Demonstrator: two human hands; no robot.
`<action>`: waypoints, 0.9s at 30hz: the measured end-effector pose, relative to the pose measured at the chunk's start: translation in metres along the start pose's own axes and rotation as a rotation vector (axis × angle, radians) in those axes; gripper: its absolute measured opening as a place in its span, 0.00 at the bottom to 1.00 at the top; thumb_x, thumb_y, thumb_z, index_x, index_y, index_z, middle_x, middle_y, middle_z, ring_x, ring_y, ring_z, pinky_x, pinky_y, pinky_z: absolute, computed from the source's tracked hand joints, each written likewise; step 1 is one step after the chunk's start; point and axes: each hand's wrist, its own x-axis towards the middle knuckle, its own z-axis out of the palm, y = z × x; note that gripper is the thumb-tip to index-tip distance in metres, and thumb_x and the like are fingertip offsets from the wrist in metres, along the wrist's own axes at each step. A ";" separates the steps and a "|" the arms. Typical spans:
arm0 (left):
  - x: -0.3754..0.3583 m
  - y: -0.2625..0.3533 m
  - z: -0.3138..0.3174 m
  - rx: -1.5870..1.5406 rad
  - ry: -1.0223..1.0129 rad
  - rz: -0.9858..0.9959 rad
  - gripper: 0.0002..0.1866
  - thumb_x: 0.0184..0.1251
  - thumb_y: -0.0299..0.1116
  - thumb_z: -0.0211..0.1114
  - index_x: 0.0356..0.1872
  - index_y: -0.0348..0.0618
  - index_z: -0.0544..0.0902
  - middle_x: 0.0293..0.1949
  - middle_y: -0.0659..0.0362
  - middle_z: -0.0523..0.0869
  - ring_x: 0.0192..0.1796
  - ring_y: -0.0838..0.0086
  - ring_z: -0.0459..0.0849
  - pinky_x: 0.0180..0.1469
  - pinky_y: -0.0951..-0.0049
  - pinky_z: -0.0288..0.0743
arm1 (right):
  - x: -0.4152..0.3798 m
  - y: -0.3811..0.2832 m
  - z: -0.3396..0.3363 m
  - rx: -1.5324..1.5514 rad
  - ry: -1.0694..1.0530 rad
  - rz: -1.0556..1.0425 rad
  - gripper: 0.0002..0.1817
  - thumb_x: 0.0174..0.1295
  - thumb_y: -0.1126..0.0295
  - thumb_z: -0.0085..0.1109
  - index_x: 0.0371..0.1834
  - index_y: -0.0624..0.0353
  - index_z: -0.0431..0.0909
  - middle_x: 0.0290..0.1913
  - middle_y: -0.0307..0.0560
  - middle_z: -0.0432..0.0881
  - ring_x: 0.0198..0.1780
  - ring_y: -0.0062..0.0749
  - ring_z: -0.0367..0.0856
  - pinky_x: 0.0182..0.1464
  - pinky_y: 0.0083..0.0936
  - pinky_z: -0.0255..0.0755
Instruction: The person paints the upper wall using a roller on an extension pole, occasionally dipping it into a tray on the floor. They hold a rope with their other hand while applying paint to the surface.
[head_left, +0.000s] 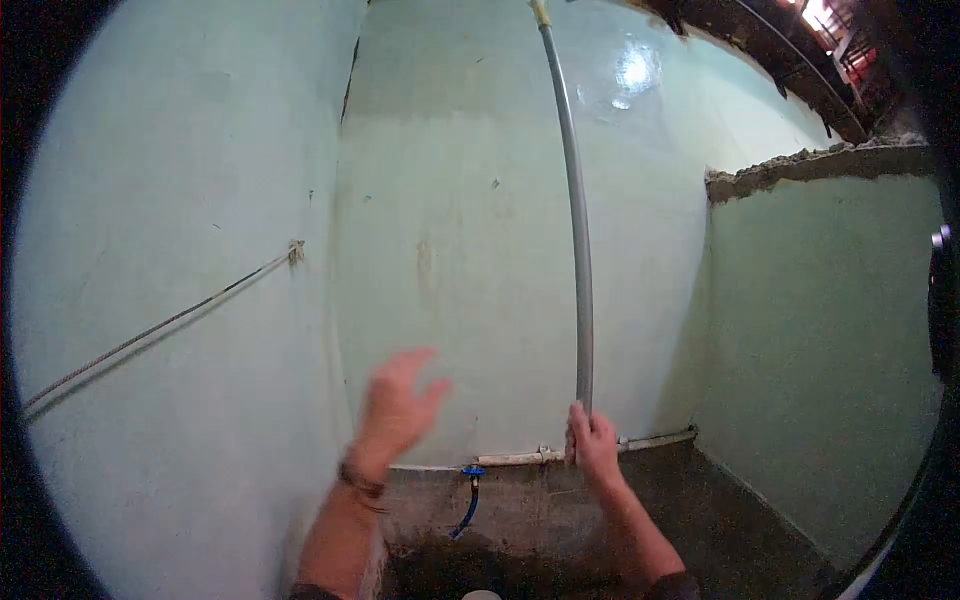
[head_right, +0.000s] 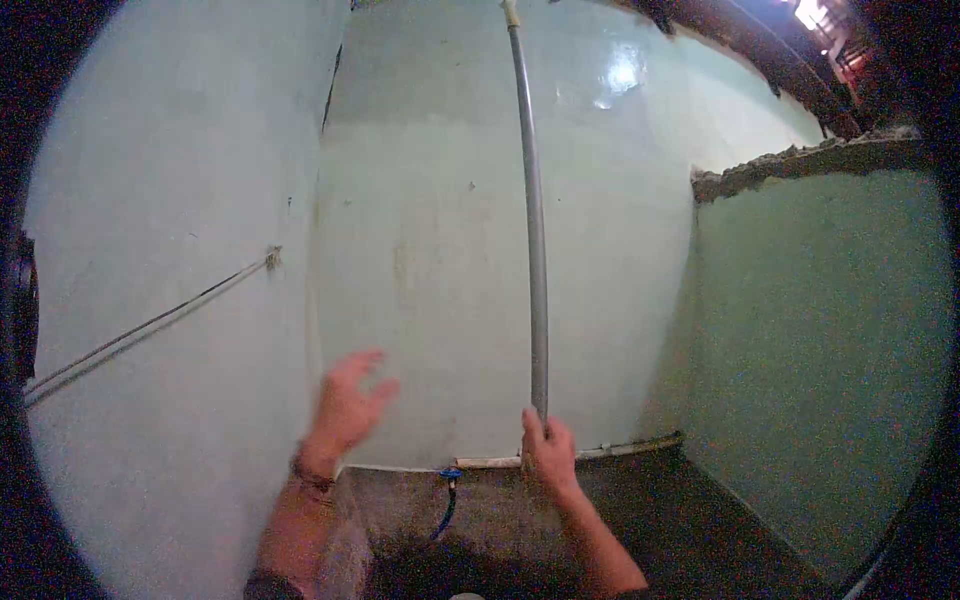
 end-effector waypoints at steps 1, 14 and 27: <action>0.007 -0.010 -0.025 0.228 0.168 0.069 0.20 0.51 0.36 0.67 0.44 0.35 0.78 0.43 0.48 0.80 0.44 0.58 0.78 0.51 0.64 0.71 | 0.020 -0.005 0.000 -0.029 0.028 -0.040 0.21 0.61 0.53 0.53 0.20 0.60 0.70 0.15 0.35 0.69 0.19 0.18 0.65 0.21 0.21 0.61; 0.060 -0.073 -0.153 1.720 0.046 -0.061 0.10 0.53 0.31 0.56 0.37 0.43 0.77 0.34 0.60 0.71 0.42 0.71 0.68 0.46 0.73 0.60 | 0.085 -0.126 -0.008 0.091 0.021 -0.191 0.19 0.66 0.52 0.45 0.36 0.59 0.69 0.16 0.32 0.63 0.12 0.14 0.60 0.10 0.16 0.56; 0.066 -0.085 -0.165 1.824 -0.136 0.033 0.09 0.56 0.33 0.53 0.34 0.46 0.80 0.36 0.60 0.72 0.46 0.70 0.67 0.50 0.71 0.57 | 0.097 -0.125 0.008 0.120 0.023 -0.186 0.18 0.64 0.53 0.48 0.37 0.59 0.66 0.16 0.34 0.64 0.11 0.17 0.61 0.10 0.19 0.58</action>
